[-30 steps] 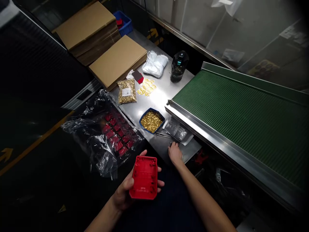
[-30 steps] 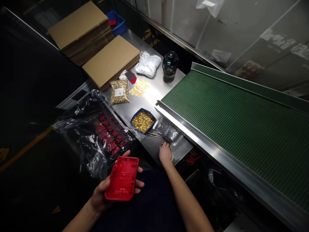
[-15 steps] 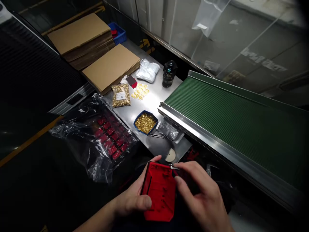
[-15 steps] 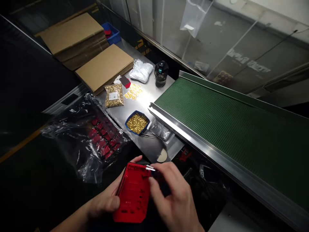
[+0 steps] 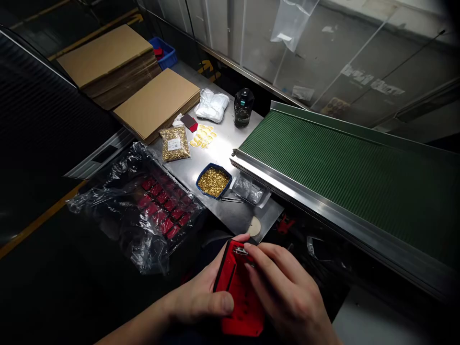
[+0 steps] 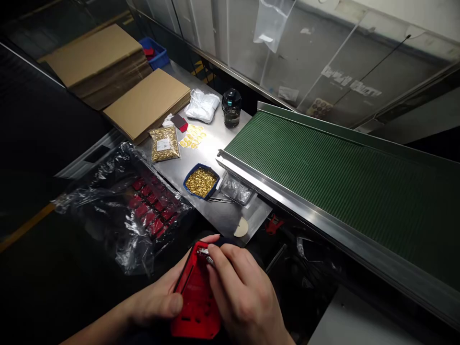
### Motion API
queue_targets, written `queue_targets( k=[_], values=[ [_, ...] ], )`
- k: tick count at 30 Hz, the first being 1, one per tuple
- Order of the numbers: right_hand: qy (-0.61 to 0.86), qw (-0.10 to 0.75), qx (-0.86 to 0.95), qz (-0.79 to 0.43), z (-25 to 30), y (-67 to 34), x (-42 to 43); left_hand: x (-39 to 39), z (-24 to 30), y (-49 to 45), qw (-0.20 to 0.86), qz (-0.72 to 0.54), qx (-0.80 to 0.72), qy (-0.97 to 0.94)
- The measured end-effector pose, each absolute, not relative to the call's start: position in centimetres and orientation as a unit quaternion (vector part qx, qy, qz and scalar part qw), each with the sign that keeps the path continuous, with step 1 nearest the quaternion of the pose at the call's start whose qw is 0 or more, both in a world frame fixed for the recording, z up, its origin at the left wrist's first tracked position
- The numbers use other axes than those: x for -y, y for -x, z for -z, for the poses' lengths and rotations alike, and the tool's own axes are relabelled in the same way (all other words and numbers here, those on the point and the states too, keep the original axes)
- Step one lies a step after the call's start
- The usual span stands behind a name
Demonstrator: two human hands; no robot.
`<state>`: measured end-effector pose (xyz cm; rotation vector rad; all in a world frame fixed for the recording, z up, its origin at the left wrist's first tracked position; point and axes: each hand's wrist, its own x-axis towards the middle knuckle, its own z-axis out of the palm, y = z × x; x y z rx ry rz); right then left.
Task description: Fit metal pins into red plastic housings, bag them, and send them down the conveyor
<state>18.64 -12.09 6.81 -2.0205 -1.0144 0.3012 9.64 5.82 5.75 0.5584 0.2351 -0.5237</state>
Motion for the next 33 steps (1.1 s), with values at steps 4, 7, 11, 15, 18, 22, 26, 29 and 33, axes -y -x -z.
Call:
queue_targets(
  k=[4, 7, 11, 15, 18, 22, 26, 29, 33],
  values=[
    [0.805, 0.411, 0.414, -0.106, -6.9, -18.5, 11.9, -5.9, -5.9, -9.4, 0.923, 0.251, -0.115, -0.268],
    [0.803, 0.397, 0.434, -0.094, -6.9, -18.5, 11.8, -6.0, -5.9, -9.1, 0.925, 0.246, -0.112, -0.266],
    [0.801, 0.376, 0.457, -0.088, -6.9, -18.5, 11.9, -5.7, -5.4, -8.5, 0.927, 0.235, -0.116, -0.270],
    [0.796, 0.371, 0.469, -0.097, -7.0, -18.5, 12.0, -5.2, -4.6, -8.0, 0.931, 0.210, -0.122, -0.271],
    [0.795, 0.360, 0.478, -0.101, -7.0, -18.4, 12.2, -5.0, -4.4, -7.9, 0.932, 0.206, -0.127, -0.271],
    [0.797, 0.339, 0.493, -0.087, -6.5, -18.3, 12.6, -5.2, -4.6, -8.1, 0.928, 0.219, -0.120, -0.278],
    [0.789, 0.324, 0.520, -0.036, -5.9, -18.2, 12.8, -5.6, -4.9, -8.3, 0.920, 0.228, -0.116, -0.298],
    [0.783, 0.325, 0.528, -0.037, -6.2, -18.4, 12.5, -5.8, -4.7, -8.4, 0.921, 0.238, -0.105, -0.291],
    [0.791, 0.397, 0.451, -0.114, -7.6, -19.1, 12.6, -6.1, -4.0, -8.4, 0.929, 0.252, -0.078, -0.261]
  ],
)
